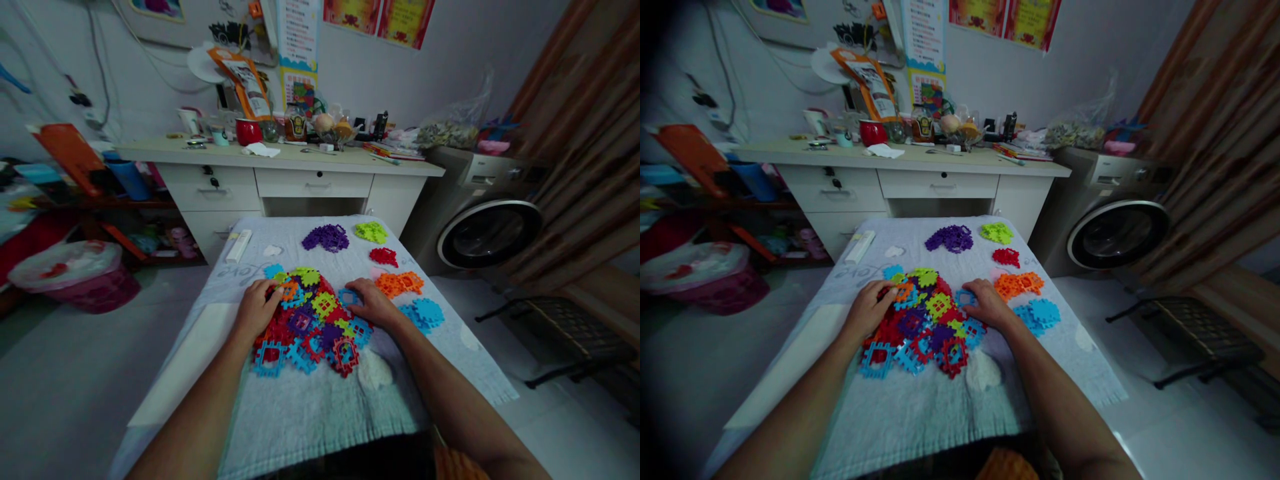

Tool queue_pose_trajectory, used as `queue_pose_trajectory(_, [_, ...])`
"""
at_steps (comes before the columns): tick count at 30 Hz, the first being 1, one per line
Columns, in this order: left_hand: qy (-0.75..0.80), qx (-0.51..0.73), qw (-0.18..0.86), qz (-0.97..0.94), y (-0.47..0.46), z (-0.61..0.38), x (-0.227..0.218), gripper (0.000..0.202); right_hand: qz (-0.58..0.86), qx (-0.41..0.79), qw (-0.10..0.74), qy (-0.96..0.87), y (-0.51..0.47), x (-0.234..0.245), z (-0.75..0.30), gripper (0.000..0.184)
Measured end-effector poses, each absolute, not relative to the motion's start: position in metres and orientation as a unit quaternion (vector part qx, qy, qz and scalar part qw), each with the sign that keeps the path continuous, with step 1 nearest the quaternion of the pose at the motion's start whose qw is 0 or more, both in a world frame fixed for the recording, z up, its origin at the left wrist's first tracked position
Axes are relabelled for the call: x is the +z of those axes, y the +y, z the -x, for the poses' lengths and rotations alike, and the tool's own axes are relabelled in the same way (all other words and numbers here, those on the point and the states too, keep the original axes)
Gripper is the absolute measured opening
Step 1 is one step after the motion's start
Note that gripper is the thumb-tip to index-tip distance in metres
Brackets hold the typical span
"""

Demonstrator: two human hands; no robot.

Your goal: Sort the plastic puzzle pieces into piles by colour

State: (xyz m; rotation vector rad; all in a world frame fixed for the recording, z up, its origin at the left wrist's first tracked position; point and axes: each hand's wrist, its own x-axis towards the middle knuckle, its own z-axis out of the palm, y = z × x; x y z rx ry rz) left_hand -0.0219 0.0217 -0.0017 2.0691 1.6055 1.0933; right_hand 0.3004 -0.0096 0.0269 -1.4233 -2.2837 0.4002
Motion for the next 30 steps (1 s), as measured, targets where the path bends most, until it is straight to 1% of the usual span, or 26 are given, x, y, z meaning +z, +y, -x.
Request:
queue_pose_trajectory(8, [0.551,0.385,0.148,-0.725,0.022,0.022,-0.003,0.036,0.502,0.14,0.229,-0.822,-0.008,0.025,-0.306,0.049])
queue_pose_trajectory(18, [0.553,0.388,0.15,-0.722,0.023,0.022,-0.003,0.036,0.562,0.057,0.283,-0.775,-0.005,0.048,-0.358,0.043])
queue_pose_trajectory(23, [0.552,0.385,0.154,-0.724,0.023,0.022,-0.002,0.037,0.599,0.027,0.28,-0.75,-0.004,0.055,-0.385,0.043])
queue_pose_trajectory(30, [0.553,0.388,0.157,-0.72,0.023,0.022,-0.002,0.035,0.622,0.024,0.259,-0.739,0.002,0.075,-0.396,0.042])
